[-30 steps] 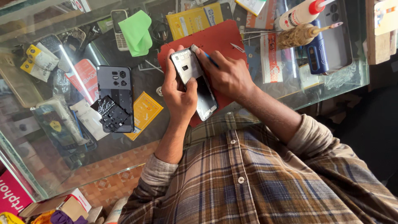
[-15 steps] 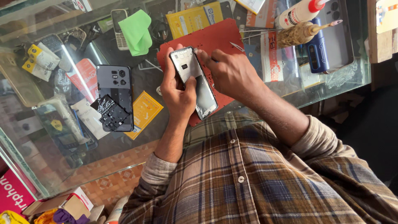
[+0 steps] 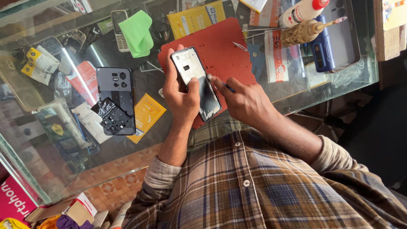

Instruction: The person holds a disassembled phone frame over a red mat and scrapes old adhesive and debris from its edges with a small hand tool. They apply liquid from a bottle onto the frame, continue scraping and picking at the edges, and use tweezers to remove small pieces from the phone.

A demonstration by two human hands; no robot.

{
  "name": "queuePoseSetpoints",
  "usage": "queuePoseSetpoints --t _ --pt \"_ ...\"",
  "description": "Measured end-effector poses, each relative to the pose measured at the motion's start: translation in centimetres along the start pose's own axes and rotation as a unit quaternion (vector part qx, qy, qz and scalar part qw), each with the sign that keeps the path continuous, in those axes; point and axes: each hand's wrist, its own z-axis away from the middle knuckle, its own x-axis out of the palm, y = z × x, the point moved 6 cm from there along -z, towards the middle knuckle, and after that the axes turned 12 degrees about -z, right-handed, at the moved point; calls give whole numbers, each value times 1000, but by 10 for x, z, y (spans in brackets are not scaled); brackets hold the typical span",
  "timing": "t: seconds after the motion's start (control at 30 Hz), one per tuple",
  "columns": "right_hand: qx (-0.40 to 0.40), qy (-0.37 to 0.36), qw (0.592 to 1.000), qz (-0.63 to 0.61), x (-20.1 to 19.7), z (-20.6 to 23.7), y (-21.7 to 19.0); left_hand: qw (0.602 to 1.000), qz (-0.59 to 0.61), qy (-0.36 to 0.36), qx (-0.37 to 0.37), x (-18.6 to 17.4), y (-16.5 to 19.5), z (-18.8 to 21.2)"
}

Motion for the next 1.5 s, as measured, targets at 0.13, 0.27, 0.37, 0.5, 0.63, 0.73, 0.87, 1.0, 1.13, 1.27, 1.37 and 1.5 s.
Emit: queuePoseSetpoints --t 0.13,0.27,0.37,0.5,0.63,0.73,0.87,1.0,1.13,1.27,1.37,1.5 --pt "1 -23 1000 3 1 9 -5 1000 2 -2 -1 0 1 0" --pt "-3 -5 999 39 5 3 -4 1000 3 -5 17 1 1 0" --pt "3 -8 999 32 5 3 -4 1000 -14 0 -1 0 -2 2" --pt "7 -36 999 28 7 3 -5 1000 -6 -3 12 -1 -2 1" --pt "19 -9 999 32 10 -3 -1 1000 -11 -4 0 1 -3 1" --pt "7 4 1000 18 12 -3 -2 1000 6 -1 -7 1 -4 2" --pt "23 -16 1000 11 14 -8 0 1000 -3 -2 13 0 -2 0" --pt "9 1 1000 27 6 -15 -5 1000 1 -1 0 -1 -2 1" --pt "11 -24 999 25 4 -12 -9 1000 0 -3 10 0 -2 -1" --pt "11 26 999 47 9 -24 0 999 -45 -2 5 1 -2 1" --pt "3 -14 998 58 15 -14 -3 1000 -21 -10 5 1 -2 0" --pt "10 2 998 55 12 -22 -2 999 -26 -12 26 2 1 -1"
